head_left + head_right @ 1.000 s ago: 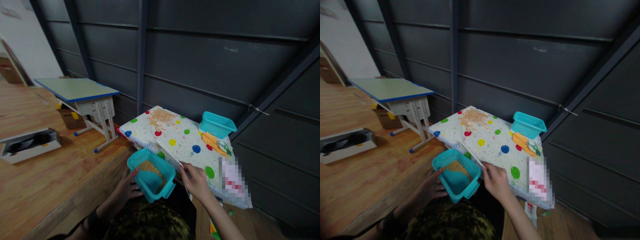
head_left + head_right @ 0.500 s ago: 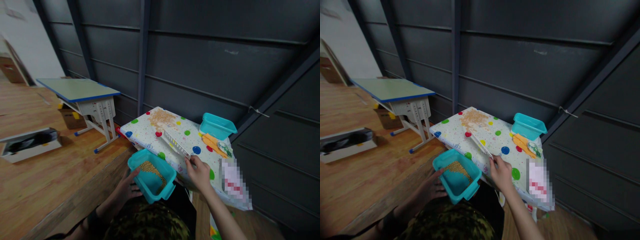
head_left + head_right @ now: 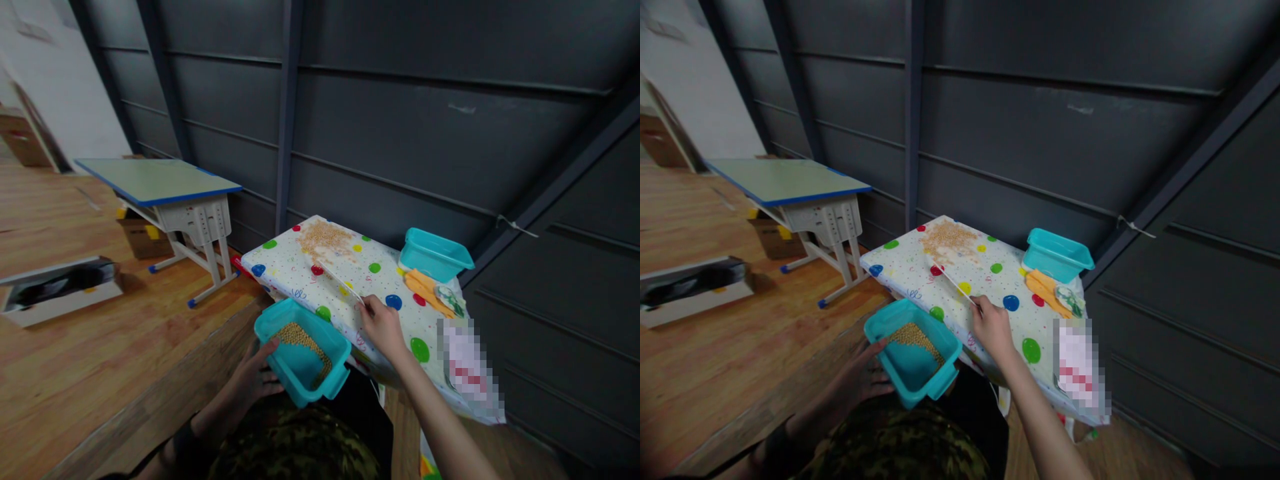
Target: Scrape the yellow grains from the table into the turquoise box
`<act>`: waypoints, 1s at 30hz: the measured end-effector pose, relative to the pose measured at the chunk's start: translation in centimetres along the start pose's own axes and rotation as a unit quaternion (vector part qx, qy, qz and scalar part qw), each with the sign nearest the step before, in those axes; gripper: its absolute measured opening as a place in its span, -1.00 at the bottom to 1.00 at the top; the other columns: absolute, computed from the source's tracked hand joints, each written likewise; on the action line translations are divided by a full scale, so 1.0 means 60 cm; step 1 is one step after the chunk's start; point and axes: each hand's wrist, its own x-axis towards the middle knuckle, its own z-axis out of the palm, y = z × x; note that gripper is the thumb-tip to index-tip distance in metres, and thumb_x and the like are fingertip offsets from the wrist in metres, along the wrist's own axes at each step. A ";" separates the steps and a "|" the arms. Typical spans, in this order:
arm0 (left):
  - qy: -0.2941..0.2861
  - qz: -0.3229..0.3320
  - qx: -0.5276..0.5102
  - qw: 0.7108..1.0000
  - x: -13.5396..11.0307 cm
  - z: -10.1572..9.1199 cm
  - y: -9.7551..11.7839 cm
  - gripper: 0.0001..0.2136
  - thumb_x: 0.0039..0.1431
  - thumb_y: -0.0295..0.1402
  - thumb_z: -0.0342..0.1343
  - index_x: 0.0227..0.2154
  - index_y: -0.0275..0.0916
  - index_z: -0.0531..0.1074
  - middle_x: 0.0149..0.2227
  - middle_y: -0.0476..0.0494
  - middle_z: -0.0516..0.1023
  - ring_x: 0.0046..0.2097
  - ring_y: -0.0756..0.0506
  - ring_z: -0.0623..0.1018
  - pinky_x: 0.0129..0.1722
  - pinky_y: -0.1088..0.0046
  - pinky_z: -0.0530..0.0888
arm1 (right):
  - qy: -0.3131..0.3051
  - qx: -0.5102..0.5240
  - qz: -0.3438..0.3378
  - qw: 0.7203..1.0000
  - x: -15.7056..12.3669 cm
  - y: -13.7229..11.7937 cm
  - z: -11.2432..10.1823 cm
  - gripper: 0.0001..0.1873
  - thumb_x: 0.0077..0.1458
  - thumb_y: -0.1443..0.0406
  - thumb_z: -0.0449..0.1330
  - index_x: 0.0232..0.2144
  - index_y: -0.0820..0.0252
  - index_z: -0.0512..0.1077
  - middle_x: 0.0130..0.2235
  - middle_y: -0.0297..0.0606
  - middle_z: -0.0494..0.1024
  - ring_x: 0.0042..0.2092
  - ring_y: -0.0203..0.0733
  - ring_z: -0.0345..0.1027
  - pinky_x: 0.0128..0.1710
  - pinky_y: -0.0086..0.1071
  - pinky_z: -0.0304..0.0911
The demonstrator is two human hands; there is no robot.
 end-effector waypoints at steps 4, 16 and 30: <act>0.059 -0.005 0.003 0.998 -0.009 0.021 0.013 -0.23 0.67 -0.10 0.41 0.74 -0.10 0.25 -0.14 -0.17 0.79 -0.34 -0.27 0.85 -0.30 0.23 0.80 | 0.004 0.036 -0.037 0.999 -0.029 -0.004 -0.019 -0.77 0.51 0.22 0.25 -0.17 -0.06 0.71 -0.15 -0.17 0.97 -0.25 0.08 0.90 -0.18 -0.23 0.73; 0.052 0.006 0.010 0.999 -0.009 0.019 0.015 -0.29 0.73 -0.10 0.36 0.72 -0.02 0.20 0.06 -0.35 0.90 -0.23 -0.32 0.94 -0.25 0.22 0.83 | 0.033 0.109 -0.102 0.988 -0.129 -0.059 -0.050 -0.73 0.64 0.28 0.26 -0.05 -0.12 0.78 0.00 -0.25 1.01 -0.16 0.07 0.98 -0.17 -0.24 0.84; 0.044 -0.002 0.008 0.999 0.012 -0.005 0.005 -0.02 0.54 -0.01 0.55 0.79 0.02 0.13 0.02 -0.29 0.88 -0.25 -0.34 0.89 -0.13 0.08 0.84 | 0.016 -0.028 0.089 0.995 0.137 -0.013 -0.014 -0.76 0.39 0.19 0.28 -0.37 -0.10 0.40 -0.42 -0.26 0.64 -0.35 0.04 0.58 -0.25 -0.24 0.29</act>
